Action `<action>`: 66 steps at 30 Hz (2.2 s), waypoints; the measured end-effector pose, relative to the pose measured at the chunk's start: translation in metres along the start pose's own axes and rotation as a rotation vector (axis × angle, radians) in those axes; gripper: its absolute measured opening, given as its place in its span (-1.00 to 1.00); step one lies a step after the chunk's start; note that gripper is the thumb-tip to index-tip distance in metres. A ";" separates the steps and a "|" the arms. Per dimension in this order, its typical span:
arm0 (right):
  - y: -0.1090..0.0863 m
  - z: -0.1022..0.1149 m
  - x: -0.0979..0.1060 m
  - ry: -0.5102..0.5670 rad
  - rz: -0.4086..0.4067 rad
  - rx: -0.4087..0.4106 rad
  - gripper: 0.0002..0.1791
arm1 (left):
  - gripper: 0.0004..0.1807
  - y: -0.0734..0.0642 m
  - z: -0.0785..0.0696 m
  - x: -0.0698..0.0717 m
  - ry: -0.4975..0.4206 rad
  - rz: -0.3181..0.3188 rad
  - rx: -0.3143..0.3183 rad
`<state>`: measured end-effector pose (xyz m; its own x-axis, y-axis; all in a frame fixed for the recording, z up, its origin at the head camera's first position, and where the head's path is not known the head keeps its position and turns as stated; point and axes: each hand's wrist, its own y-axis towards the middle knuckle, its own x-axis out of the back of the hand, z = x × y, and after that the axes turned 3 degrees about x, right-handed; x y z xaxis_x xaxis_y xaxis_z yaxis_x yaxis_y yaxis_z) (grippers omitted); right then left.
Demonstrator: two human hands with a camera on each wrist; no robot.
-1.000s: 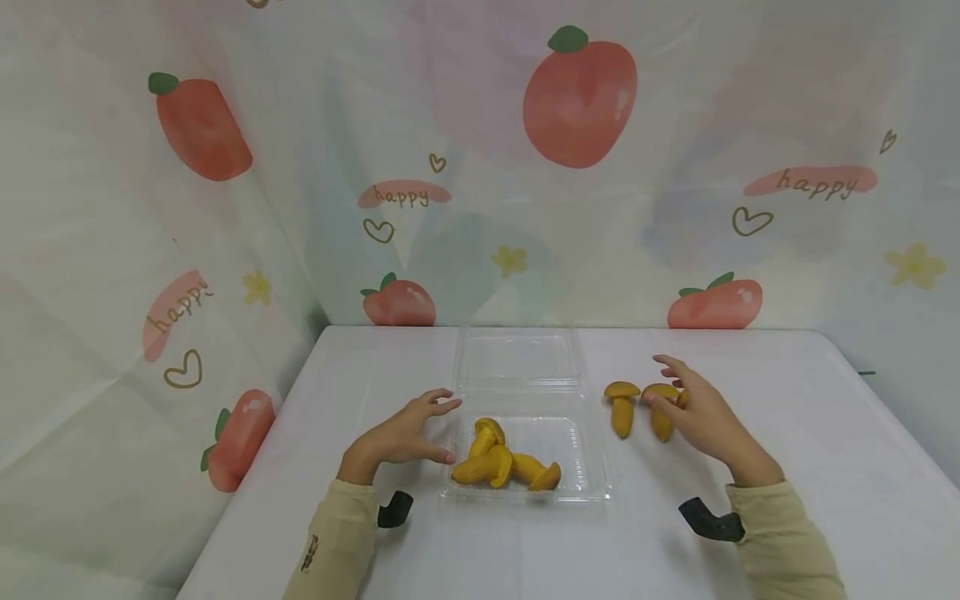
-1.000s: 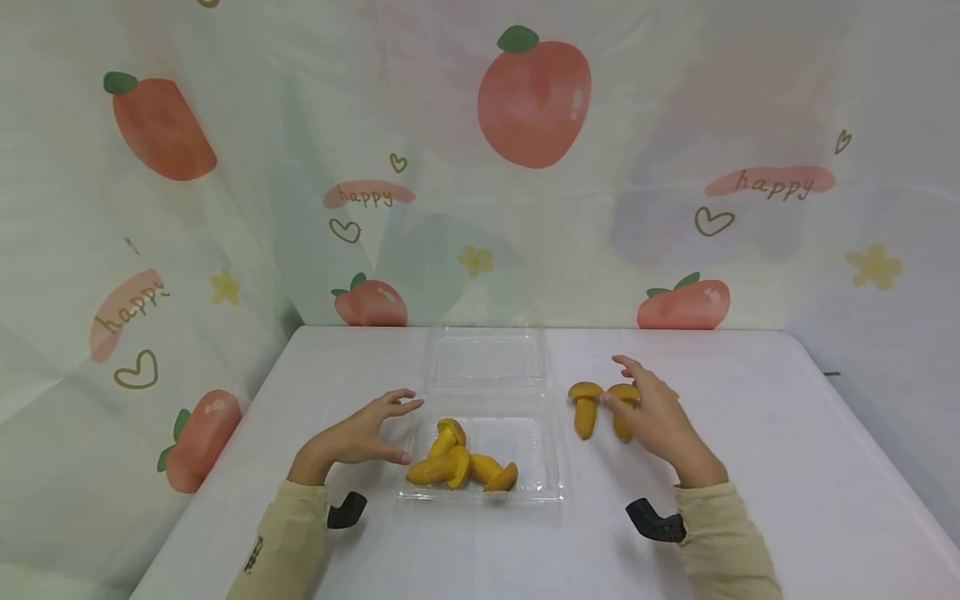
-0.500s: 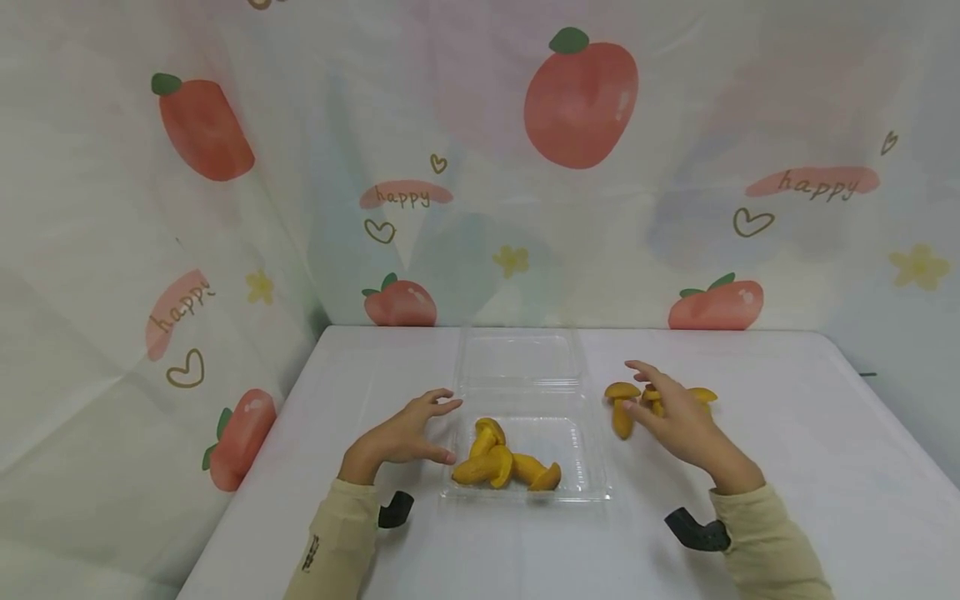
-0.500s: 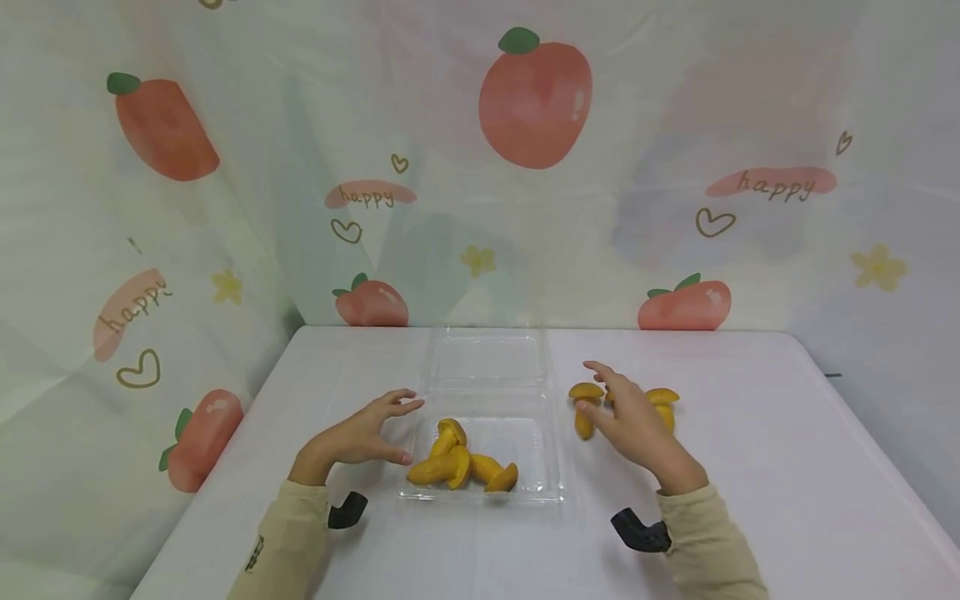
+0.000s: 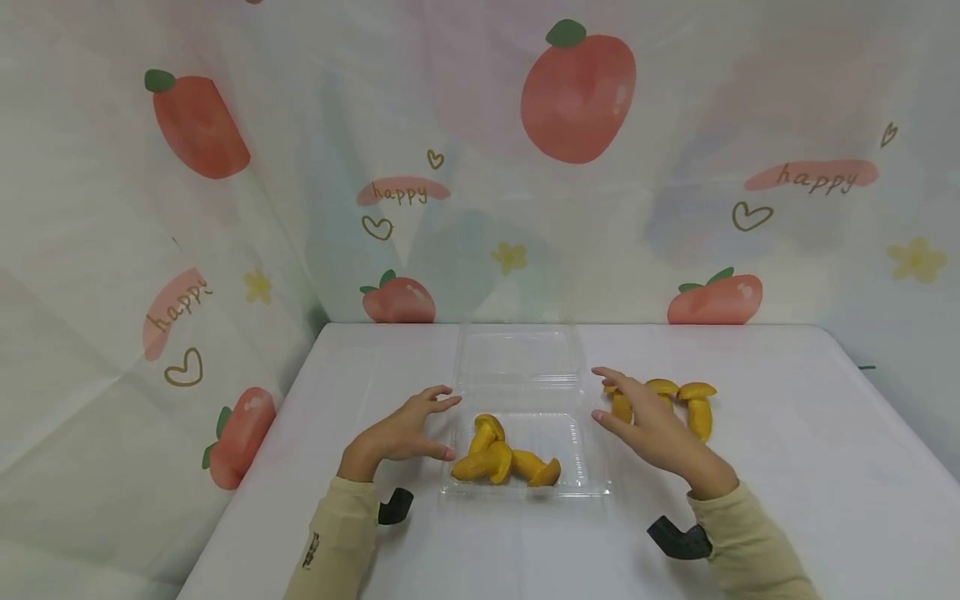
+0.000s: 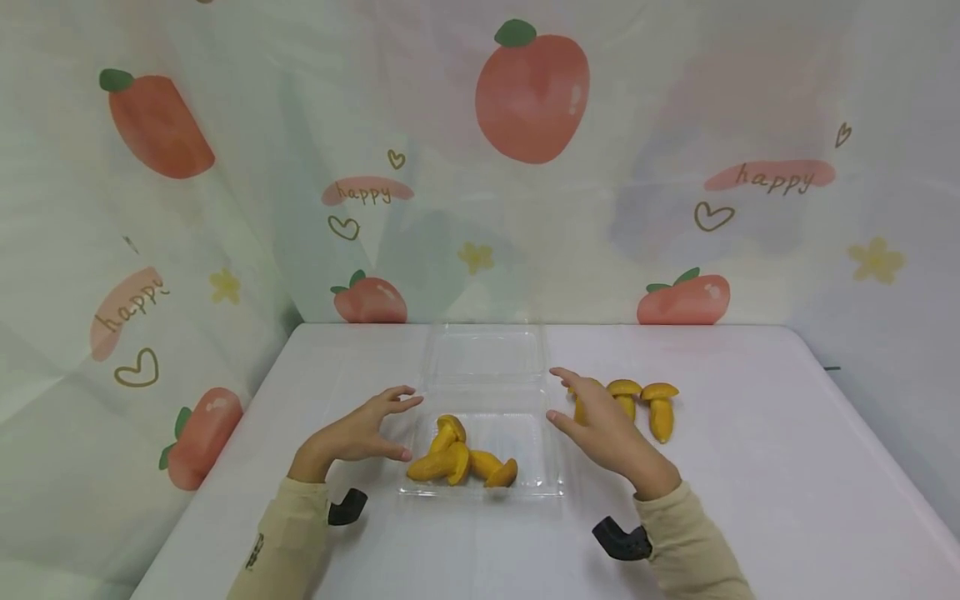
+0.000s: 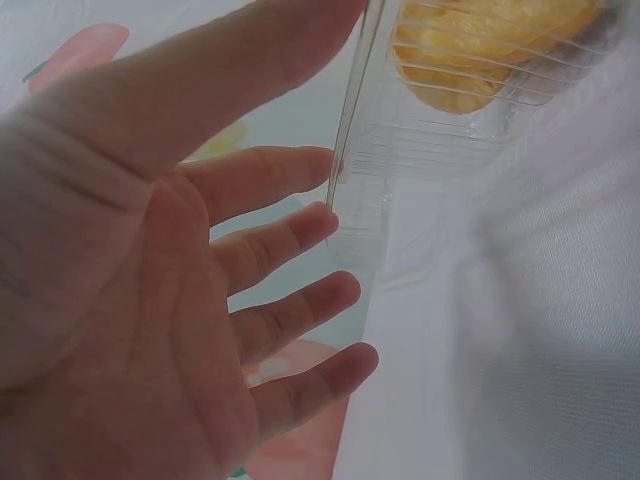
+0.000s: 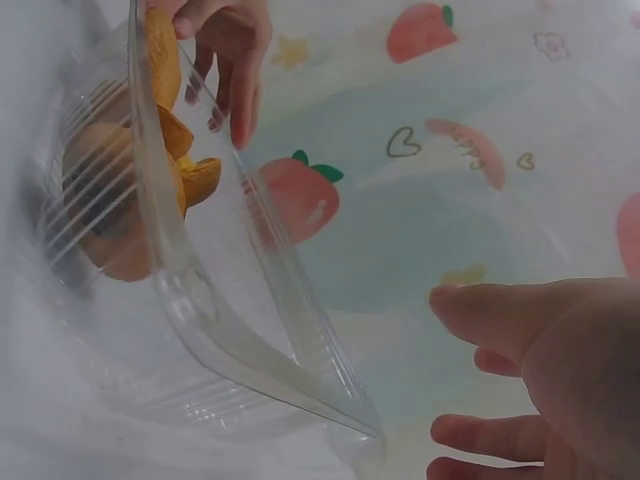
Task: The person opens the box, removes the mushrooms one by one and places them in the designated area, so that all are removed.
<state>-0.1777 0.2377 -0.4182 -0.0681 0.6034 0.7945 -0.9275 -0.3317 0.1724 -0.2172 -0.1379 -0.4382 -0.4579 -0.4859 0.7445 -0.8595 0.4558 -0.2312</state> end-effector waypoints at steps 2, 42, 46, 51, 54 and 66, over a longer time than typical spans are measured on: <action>0.000 0.001 -0.004 0.018 -0.006 0.028 -0.29 | -0.03 0.000 0.000 0.000 0.003 -0.001 -0.002; 0.002 0.032 -0.058 0.048 0.371 0.239 -0.40 | -0.05 -0.002 -0.001 0.001 -0.005 0.002 -0.017; 0.003 0.032 -0.059 0.041 0.412 0.229 -0.48 | -0.04 -0.002 -0.001 0.001 -0.005 0.000 -0.026; 0.005 0.031 -0.059 0.083 0.457 0.208 -0.56 | -0.04 -0.001 0.001 0.000 0.000 -0.001 -0.035; 0.007 0.030 -0.059 0.120 0.484 0.189 -0.60 | -0.04 0.001 0.002 0.000 0.007 0.003 -0.038; 0.007 0.026 -0.056 0.147 0.366 0.209 -0.81 | -0.05 0.000 0.001 0.000 0.013 0.000 -0.026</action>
<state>-0.1708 0.1832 -0.4462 -0.4438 0.5109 0.7362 -0.7392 -0.6731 0.0215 -0.2176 -0.1381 -0.4389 -0.4545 -0.4767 0.7525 -0.8535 0.4746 -0.2149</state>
